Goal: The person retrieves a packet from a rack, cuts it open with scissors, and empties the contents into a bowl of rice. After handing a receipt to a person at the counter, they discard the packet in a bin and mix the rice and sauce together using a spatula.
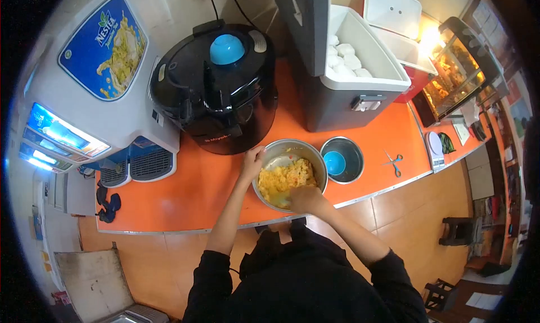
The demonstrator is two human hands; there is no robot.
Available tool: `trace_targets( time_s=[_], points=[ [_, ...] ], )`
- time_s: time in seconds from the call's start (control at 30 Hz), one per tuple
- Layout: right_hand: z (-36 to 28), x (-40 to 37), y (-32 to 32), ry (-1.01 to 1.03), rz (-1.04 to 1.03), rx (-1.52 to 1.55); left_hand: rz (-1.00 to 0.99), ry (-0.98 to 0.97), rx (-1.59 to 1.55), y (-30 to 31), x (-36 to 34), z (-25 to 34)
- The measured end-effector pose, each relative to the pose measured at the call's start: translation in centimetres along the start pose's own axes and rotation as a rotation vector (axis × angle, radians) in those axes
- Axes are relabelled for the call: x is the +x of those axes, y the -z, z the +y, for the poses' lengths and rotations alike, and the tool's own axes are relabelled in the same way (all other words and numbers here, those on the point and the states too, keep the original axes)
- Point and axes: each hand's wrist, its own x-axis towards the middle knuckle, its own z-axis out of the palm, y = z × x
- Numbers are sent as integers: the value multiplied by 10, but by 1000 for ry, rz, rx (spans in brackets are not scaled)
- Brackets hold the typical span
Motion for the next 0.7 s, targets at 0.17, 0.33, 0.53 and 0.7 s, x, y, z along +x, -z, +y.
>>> trace_targets(
  time_s=[0.17, 0.33, 0.53, 0.7],
  points=[
    [17, 62, -46, -10, 202, -180, -49, 70, 19, 1, 1, -5],
    [81, 50, 36, -157, 94, -107, -66, 91, 15, 5, -1, 6],
    [100, 73, 37, -223, -740, 187, -59, 172, 181, 5, -4, 10],
    [106, 44, 22, -271, -689, 653, -4, 209, 103, 3, -6, 20]
  ],
)
